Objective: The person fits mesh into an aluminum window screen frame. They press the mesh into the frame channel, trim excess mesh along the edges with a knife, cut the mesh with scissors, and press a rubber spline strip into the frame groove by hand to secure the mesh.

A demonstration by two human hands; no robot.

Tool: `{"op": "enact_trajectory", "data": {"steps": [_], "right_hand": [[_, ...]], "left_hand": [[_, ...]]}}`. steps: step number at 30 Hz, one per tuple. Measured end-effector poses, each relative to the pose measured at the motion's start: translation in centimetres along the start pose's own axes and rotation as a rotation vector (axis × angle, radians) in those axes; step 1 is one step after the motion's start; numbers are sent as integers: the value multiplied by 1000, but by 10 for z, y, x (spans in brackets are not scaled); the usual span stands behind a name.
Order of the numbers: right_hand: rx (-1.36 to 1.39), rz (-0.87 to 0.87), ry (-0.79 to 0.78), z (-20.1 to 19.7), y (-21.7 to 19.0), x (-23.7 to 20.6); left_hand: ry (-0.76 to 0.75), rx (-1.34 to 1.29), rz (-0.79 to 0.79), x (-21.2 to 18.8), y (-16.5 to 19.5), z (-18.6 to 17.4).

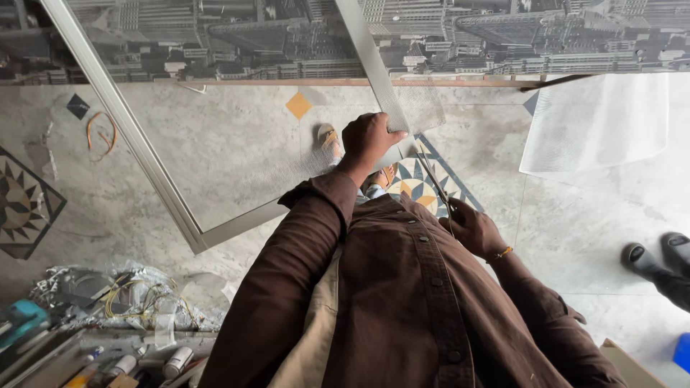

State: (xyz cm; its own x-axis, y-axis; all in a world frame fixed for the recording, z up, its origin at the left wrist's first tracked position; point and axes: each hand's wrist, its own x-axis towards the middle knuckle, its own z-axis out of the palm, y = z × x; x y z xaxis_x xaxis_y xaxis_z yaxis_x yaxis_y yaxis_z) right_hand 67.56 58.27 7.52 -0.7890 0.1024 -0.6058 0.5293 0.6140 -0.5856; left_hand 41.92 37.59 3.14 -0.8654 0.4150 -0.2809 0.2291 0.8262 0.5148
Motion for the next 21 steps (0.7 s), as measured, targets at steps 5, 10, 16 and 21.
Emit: {"op": "enact_trajectory", "data": {"steps": [5,10,16,21], "right_hand": [[11,129,-45,1,-11,-3],[-11,90,12,0,-27,-3],[-22,58,16,4,-34,-4],[-30,85,10,5,-38,-5]], "left_hand": [[-38,109,165,25,6,-11],[-240,318,241,42,22,-28],[-324,376,330,54,29,-34],[-268,249,531,75,45,-38]]}}
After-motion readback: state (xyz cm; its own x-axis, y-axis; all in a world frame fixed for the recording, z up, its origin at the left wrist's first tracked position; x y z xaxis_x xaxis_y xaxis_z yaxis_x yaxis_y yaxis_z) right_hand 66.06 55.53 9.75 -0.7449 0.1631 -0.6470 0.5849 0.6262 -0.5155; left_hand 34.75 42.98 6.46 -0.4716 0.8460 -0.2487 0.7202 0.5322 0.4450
